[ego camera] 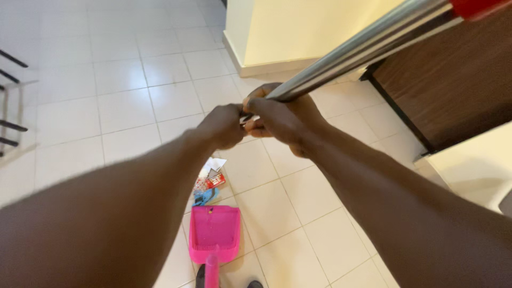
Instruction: The person sweeps debris into a pile and then collects it using a dustpan and brush before emptying the dustpan into a bin.
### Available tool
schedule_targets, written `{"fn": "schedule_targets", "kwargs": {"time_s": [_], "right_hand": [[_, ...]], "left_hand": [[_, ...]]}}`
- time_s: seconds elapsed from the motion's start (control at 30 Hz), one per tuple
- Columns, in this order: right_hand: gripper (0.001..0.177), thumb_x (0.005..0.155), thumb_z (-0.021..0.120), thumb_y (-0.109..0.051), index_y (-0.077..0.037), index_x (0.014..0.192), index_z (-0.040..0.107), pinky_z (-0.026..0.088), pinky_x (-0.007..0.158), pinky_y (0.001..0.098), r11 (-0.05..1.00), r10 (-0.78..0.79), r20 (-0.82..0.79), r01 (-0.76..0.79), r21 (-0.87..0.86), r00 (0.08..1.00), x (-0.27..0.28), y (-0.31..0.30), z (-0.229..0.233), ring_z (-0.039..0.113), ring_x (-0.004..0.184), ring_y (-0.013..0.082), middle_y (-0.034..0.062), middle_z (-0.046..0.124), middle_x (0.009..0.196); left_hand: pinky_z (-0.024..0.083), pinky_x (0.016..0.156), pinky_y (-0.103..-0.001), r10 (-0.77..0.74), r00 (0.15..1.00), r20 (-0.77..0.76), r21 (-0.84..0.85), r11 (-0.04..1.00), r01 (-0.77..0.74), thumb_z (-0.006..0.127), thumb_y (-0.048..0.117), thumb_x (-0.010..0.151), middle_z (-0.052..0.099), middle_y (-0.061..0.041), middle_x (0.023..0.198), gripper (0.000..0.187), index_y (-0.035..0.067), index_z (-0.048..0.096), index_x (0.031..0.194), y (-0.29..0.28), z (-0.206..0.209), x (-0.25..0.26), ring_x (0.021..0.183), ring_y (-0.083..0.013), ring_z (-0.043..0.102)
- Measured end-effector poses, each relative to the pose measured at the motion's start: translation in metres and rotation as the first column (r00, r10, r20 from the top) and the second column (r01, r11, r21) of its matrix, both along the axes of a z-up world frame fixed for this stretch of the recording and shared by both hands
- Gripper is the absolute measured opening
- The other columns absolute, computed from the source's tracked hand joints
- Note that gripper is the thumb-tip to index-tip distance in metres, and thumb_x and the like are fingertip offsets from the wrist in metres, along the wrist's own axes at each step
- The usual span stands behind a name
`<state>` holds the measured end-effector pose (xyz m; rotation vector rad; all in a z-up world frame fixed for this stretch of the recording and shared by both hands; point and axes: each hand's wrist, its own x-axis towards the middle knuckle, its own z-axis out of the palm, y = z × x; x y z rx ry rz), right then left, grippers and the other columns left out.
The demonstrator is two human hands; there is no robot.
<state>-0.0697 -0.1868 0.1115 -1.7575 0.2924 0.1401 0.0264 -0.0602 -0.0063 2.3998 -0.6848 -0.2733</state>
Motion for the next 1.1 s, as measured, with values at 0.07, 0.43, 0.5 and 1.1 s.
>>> {"fn": "schedule_targets", "kwargs": {"time_s": [0.07, 0.43, 0.5, 1.1], "right_hand": [[0.013, 0.087, 0.069, -0.015, -0.003, 0.09, 0.067, 0.066, 0.07, 0.0294, 1.0, 0.018, 0.002, -0.018, 0.025, 1.0, -0.021, -0.007, 0.005, 0.073, 0.074, 0.0148, 0.0093, 0.072, 0.084], [0.016, 0.085, 0.069, -0.013, 0.001, 0.092, 0.07, 0.067, 0.067, 0.0314, 0.99, 0.114, 0.003, -0.113, -0.083, 0.994, -0.085, -0.041, 0.056, 0.077, 0.075, 0.0209, 0.0139, 0.076, 0.087], [0.016, 0.085, 0.069, -0.013, 0.001, 0.091, 0.071, 0.067, 0.067, 0.0312, 0.985, 0.136, 0.001, -0.136, -0.107, 0.991, -0.092, -0.04, 0.064, 0.077, 0.075, 0.0205, 0.0143, 0.076, 0.086], [0.023, 0.088, 0.065, -0.016, 0.007, 0.09, 0.068, 0.069, 0.068, 0.0431, 0.972, -0.023, 0.029, 0.029, -0.234, 0.999, -0.114, -0.037, 0.133, 0.078, 0.07, 0.0321, 0.0232, 0.073, 0.081]], "left_hand": [[0.055, 0.09, -0.046, 0.063, 0.998, -0.001, -0.139, 0.988, -0.063, 0.068, 0.03, 0.092, 0.073, -0.017, 0.111, 0.03, 0.017, 0.071, 0.119, -0.007, 0.004, -0.028, 0.105, -0.0379, 0.067], [0.055, 0.086, -0.049, 0.262, 0.965, 0.009, -0.139, 0.956, -0.258, 0.063, 0.023, 0.088, 0.076, -0.013, 0.101, 0.022, 0.02, 0.076, 0.105, -0.042, 0.044, -0.127, 0.097, -0.0379, 0.07], [0.056, 0.086, -0.049, 0.295, 0.955, -0.019, -0.128, 0.947, -0.295, 0.063, 0.024, 0.088, 0.075, -0.014, 0.1, 0.022, 0.019, 0.075, 0.104, -0.044, 0.051, -0.136, 0.097, -0.0382, 0.07], [0.058, 0.08, -0.048, 0.433, 0.9, -0.047, -0.084, 0.896, -0.436, 0.067, 0.025, 0.085, 0.075, -0.016, 0.092, 0.019, 0.011, 0.076, 0.093, -0.068, 0.124, -0.179, 0.09, -0.0368, 0.073]]}}
